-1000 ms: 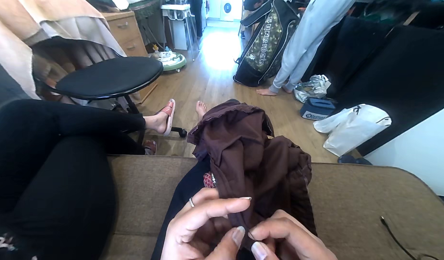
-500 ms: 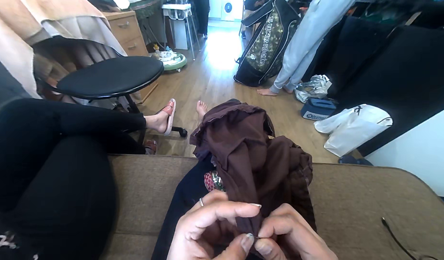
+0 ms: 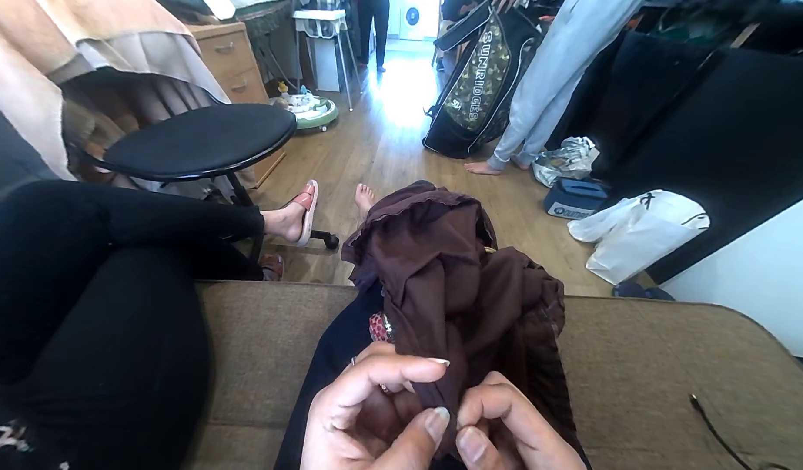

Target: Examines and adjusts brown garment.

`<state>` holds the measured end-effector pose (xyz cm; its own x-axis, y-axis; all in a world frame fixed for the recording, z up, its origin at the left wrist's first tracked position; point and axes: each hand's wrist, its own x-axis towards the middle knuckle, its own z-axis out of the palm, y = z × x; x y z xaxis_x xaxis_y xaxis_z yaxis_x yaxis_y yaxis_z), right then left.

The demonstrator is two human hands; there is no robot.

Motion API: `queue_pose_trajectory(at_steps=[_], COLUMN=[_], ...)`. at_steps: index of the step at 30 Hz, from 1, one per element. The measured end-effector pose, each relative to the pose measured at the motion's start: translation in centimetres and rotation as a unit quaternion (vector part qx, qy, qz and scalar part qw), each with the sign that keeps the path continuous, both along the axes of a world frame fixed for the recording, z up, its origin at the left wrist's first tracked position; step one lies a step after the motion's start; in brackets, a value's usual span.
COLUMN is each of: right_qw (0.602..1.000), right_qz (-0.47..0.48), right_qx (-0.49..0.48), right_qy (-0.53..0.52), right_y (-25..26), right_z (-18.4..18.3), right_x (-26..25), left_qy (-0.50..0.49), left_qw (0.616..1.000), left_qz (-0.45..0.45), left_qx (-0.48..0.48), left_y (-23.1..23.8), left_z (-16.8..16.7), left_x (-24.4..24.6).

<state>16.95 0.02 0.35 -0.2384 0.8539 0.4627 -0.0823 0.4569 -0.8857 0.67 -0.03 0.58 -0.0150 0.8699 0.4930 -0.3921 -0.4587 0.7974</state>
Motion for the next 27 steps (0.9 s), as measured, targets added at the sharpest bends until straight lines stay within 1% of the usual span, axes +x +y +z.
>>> queue_pose_trajectory(at_steps=[8,14,18,21,24,27], right_qw=[1.000,0.999,1.000,1.000,1.000,1.000], right_qz=[-0.007,-0.017,-0.013,-0.011,-0.008,0.008], right_qx=[0.012,0.027,0.019,0.016,0.020,-0.001], right_qy=[-0.003,-0.010,-0.001,0.000,-0.004,0.011], right_y=[0.2,0.5,0.5,0.5,0.6,0.5], right_z=[0.0,-0.3,-0.3,-0.3,-0.2,-0.3], right_x=[0.1,0.3,0.4,0.3,0.2,0.1], left_qy=[0.058,0.082,0.094,0.078,0.032,0.011], left_qw=[0.997,0.996,0.995,0.997,0.999,0.999], left_qz=[0.032,-0.015,-0.036,-0.028,-0.027,-0.026], left_qx=[0.031,0.012,0.003,-0.001,-0.019,-0.022], left_y=[-0.1,-0.1,0.0,-0.1,-0.1,0.1], left_z=[0.2,0.6,0.7,0.5,0.4,0.3], left_x=[-0.5,-1.1,-1.1,-0.9,-0.6,-0.3])
